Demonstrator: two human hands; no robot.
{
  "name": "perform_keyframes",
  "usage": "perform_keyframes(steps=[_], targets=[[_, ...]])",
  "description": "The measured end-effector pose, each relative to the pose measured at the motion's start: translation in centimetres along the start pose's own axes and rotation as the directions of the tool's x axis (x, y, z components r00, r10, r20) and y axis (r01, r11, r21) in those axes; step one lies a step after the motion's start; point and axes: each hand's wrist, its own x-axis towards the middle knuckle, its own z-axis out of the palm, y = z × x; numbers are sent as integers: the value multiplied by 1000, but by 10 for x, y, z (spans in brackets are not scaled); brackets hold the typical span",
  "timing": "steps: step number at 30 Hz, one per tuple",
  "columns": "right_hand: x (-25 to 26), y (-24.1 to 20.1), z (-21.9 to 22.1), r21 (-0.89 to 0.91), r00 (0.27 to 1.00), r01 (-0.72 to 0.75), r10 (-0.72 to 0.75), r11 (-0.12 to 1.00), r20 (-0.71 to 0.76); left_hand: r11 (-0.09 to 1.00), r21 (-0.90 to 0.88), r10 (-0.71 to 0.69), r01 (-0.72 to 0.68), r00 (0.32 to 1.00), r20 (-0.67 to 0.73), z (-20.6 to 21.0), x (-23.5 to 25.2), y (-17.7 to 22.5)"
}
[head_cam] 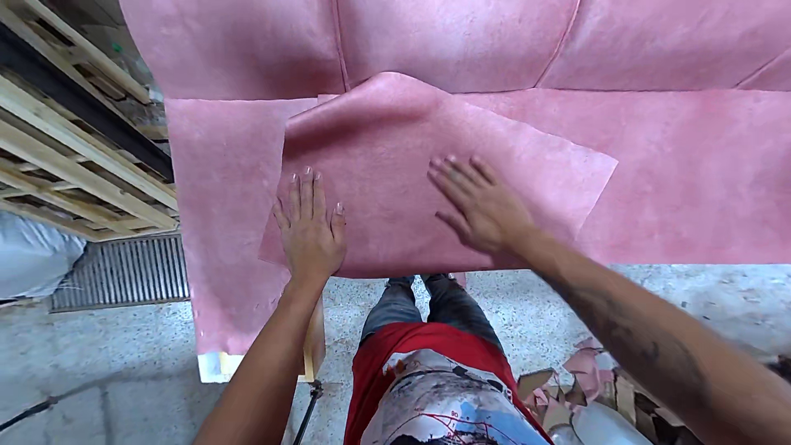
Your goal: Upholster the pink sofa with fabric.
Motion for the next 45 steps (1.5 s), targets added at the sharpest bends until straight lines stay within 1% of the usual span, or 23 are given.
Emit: perform_keyframes(steps=[3,5,7,10,11,12,14,15,19,22,23,25,26,27,29,32,35,37,38,39,41,43,45], targets=[[16,40,-20,-69,997,-76,76,995,-12,999,-16,-50,50,998,-40,-2,2,0],[12,38,-23,-84,980,-178,170,980,-104,974,-129,-200,186,975,-101,-9,2,-3],[-5,5,-21,-21,906,-344,326,939,-268,910,-263,-363,321,923,-130,-21,7,-9],[-48,-76,-1,23,837,-461,443,887,-321,872,-316,-430,373,893,-131,-43,12,-18],[-66,-93,8,41,791,-524,504,850,-346,878,-311,-413,363,904,-112,-48,13,-20],[-83,-99,15,80,701,-622,600,779,-385,879,-319,-399,355,913,-84,-54,15,-22],[-112,-88,19,222,455,-795,797,565,-397,830,-406,-426,382,904,-20,-68,16,-24],[-123,-77,19,252,377,-838,847,484,-375,776,-479,-451,411,892,35,-75,13,-25],[-120,-57,-1,348,337,-819,874,456,-351,552,-715,-444,429,877,183,-90,-11,-35],[-101,-57,-24,546,286,-772,945,325,-157,507,-755,-505,416,853,131,-109,-45,-41],[-99,-63,-31,617,327,-723,940,312,-93,512,-757,-538,406,839,86,-118,-61,-46],[-99,-85,-40,820,513,-505,858,270,33,554,-736,-600,390,799,-28,-138,-99,-66],[-97,-97,-42,910,612,-371,785,185,90,593,-705,-617,389,782,-88,-149,-122,-80],[-93,-109,-41,956,692,-273,712,110,116,636,-663,-620,395,773,-135,-159,-145,-97],[-78,-134,-28,979,790,-177,608,105,78,713,-537,-634,452,743,-217,-170,-184,-142],[-63,-182,11,971,838,-203,535,123,107,732,-255,-680,631,701,-215,-178,-238,-208],[-66,-229,54,955,831,-293,507,47,230,636,-140,-770,759,615,-169,-192,-270,-245],[-66,-248,76,930,790,-368,533,17,302,696,-166,-718,699,674,-171,-191,-267,-244],[-68,-256,85,911,768,-407,564,62,304,752,-188,-658,632,738,-149,-184,-263,-238],[-71,-263,92,880,749,-443,610,173,257,807,-209,-581,552,805,-120,-172,-256,-230],[-75,-278,90,732,755,-449,655,513,4,903,-227,-390,366,918,-72,-142,-235,-211],[-64,-298,80,517,787,-373,558,770,-264,960,-204,-203,193,979,-29,-116,-204,-191],[-37,-329,71,349,882,-278,382,895,-276,992,-124,-1,2,1000,6,-94,-173,-176]])
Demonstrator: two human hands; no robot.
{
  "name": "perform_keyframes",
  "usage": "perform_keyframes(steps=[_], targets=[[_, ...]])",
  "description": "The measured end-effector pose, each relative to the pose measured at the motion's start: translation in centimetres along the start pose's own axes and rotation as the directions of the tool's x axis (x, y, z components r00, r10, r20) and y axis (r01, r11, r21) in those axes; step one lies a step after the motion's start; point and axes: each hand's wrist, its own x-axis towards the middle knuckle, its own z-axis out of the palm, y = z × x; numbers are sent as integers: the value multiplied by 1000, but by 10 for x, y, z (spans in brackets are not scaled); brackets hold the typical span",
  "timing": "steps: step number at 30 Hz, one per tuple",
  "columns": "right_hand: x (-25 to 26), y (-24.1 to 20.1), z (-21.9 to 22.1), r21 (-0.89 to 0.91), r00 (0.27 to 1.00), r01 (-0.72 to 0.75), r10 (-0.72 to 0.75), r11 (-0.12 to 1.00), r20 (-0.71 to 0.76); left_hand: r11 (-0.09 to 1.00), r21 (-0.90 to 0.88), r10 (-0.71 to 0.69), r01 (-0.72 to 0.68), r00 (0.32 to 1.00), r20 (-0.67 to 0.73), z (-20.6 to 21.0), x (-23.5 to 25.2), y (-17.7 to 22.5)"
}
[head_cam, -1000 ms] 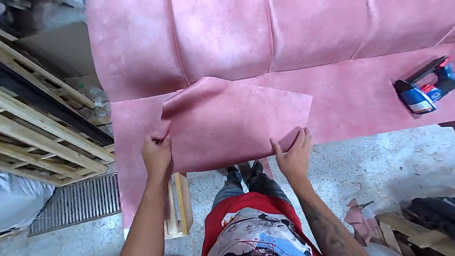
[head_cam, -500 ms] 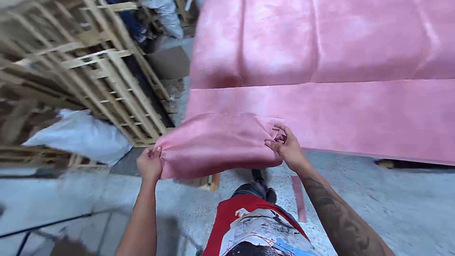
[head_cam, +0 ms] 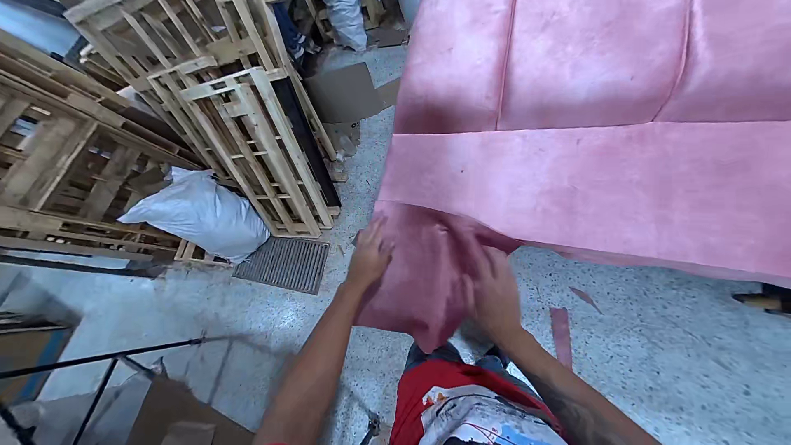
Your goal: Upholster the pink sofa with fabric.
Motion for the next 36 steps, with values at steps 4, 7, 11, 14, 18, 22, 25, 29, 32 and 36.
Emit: perform_keyframes(steps=[4,7,11,14,18,22,25,29,32,36], targets=[[47,-55,85,-13,892,313,-289,950,346,925,71,361,-373,922,137,41,36,-19],[77,-46,119,-89,872,396,-343,914,350,918,60,385,-391,918,99,50,40,-58],[131,-18,97,-264,936,309,-241,914,258,927,64,360,-369,926,115,58,41,-70],[172,-1,79,-417,977,170,-97,893,190,923,66,370,-378,922,112,59,44,-71],[180,-17,60,-441,991,-92,127,893,51,939,-53,343,-339,935,89,49,45,-75],[142,-38,52,-347,993,-114,118,931,-11,953,-251,176,-167,984,13,24,82,-90],[132,1,49,-259,993,-104,83,960,-89,914,-295,260,-280,960,-106,28,109,-110],[139,17,31,-118,999,-31,32,993,6,873,-249,412,-418,908,-80,12,117,-112],[136,10,4,6,985,-115,113,993,133,882,-397,309,-255,948,78,-26,103,-117],[100,15,-3,147,944,-261,220,954,247,863,-504,43,36,989,144,-52,43,-144]])
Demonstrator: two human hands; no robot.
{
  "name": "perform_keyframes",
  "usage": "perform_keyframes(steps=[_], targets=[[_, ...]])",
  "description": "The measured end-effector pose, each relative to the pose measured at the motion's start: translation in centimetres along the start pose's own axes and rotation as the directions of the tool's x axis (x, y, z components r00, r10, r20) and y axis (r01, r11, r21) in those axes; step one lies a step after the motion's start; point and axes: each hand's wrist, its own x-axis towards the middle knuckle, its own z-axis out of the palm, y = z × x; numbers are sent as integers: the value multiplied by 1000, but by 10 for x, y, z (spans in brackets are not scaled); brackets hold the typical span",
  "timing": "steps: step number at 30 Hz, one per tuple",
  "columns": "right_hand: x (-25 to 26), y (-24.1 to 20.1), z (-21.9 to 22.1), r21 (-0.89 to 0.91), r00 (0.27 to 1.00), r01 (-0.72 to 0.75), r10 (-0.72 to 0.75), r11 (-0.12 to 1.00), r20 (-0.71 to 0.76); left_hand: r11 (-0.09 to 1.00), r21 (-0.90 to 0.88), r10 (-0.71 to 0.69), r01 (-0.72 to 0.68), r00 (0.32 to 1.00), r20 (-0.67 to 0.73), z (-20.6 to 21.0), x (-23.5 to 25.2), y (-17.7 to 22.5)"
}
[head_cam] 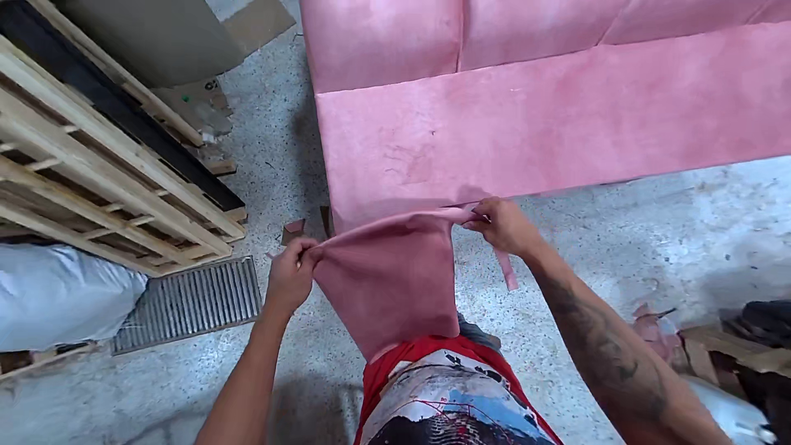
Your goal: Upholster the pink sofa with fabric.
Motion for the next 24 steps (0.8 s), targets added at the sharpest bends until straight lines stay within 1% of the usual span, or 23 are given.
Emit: perform_keyframes(steps=[1,2,3,4,5,6,7,8,9,10,11,12,13,15,16,17,18,19,20,21,22,23,24], targets=[[-10,2,5,114,1000,-5,7,993,-10,999,-8,-45,45,999,3,-4,-17,-2],[-19,-3,3,266,998,-22,36,964,-47,996,-14,-86,86,996,18,-8,-34,0],[-26,-15,-7,420,992,-39,85,907,-91,991,-35,-131,133,990,44,-12,-51,6],[-29,-33,-23,529,983,-23,115,849,-142,979,-92,-177,183,982,73,-13,-71,14],[-26,-55,-40,575,971,27,115,818,-210,958,-187,-202,218,974,103,-13,-92,25],[-18,-79,-56,560,954,97,84,823,-288,923,-307,-201,233,971,132,-8,-113,38],[-4,-105,-69,497,933,184,9,848,-360,864,-441,-188,244,968,167,0,-133,50],[14,-131,-77,416,907,285,-103,864,-408,794,-551,-183,256,966,184,12,-152,60],[36,-158,-79,333,883,382,-233,862,-408,727,-630,-200,272,962,184,27,-169,67],[58,-184,-75,262,876,440,-345,859,-337,664,-693,-236,281,958,162,41,-183,72],[80,-208,-61,191,876,469,-426,863,-226,623,-728,-291,286,949,124,53,-195,73],[100,-225,-35,131,863,503,-486,854,-139,613,-731,-368,299,927,72,62,-205,70],[113,-234,-4,74,848,529,-521,846,-101,634,-698,-452,333,892,16,68,-214,64],[110,-226,49,-78,818,550,-555,831,-150,700,-534,-590,474,805,-60,75,-225,38],[96,-212,65,-118,814,532,-545,838,-199,734,-409,-615,542,786,-61,76,-227,19],[72,-191,75,-103,838,477,-487,873,-246,756,-328,-613,566,789,-50,77,-224,1],[40,-165,83,-57,880,369,-369,927,-300,768,-323,-599,553,799,-55,76,-214,-14],[4,-135,89,6,911,223,-206,975,-357,768,-377,-580,517,812,-67,74,-194,-23],[-28,-102,94,99,930,40,-1,994,-366,755,-447,-563,480,824,-66,73,-167,-29],[-45,-70,99,229,915,-143,217,963,-341,727,-523,-547,446,836,-48,74,-136,-38],[-50,-43,105,399,873,-291,412,869,-261,687,-589,-532,425,846,-10,76,-104,-47],[-46,-22,110,562,824,-386,547,732,-146,641,-643,-516,420,855,44,78,-72,-54],[-36,-10,112,695,798,-419,602,584,-25,595,-681,-491,426,864,112,80,-40,-57]])
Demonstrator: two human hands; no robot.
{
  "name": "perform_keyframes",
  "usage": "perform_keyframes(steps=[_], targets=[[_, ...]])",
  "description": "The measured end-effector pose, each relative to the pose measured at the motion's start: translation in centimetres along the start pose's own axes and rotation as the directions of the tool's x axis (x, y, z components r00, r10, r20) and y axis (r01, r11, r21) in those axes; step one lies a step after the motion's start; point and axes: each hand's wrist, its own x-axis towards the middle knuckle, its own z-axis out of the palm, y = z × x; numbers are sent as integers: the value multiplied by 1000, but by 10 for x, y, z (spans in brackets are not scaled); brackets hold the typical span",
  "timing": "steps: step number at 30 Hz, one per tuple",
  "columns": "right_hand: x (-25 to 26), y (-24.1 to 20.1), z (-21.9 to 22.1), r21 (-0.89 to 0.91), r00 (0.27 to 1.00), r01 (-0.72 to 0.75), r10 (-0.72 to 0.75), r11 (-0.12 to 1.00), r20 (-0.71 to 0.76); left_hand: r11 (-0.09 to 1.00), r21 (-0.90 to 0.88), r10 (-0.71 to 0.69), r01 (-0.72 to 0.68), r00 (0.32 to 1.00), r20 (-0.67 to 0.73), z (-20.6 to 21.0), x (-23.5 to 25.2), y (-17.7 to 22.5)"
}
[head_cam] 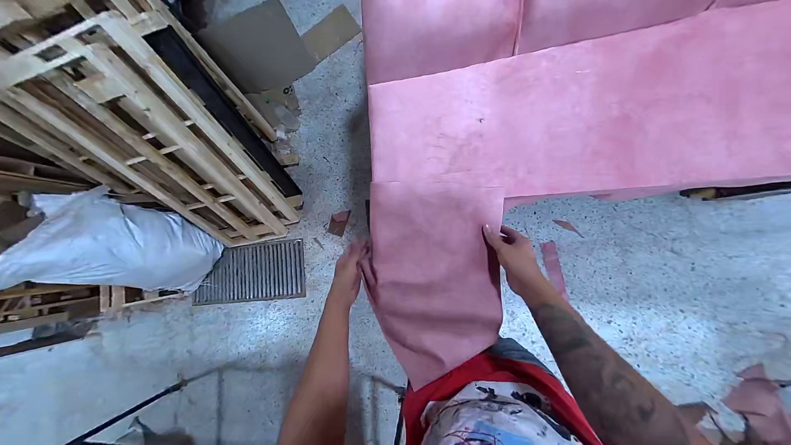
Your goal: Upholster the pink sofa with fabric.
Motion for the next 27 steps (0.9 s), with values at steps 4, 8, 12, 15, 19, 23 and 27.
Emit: perform_keyframes(steps=[4,8,12,15,19,23,27], targets=[[34,-22,18,291,989,-144,131,946,65,989,-68,-127,134,986,105,36,65,29],[37,-25,37,265,963,-183,227,947,-148,945,-224,-264,240,961,-85,53,69,3],[29,-35,50,254,910,-240,308,937,-276,843,-364,-411,396,911,41,49,67,12],[28,-40,53,210,897,-250,308,945,-318,900,-211,-353,381,922,160,38,73,29],[35,-34,40,151,908,-238,275,959,-316,949,136,-279,284,959,-52,22,47,43],[60,-7,40,274,899,-393,430,878,-88,965,167,-159,201,959,-235,25,16,32],[64,-1,39,474,888,-445,441,759,128,978,101,-143,181,942,-303,40,34,15]])
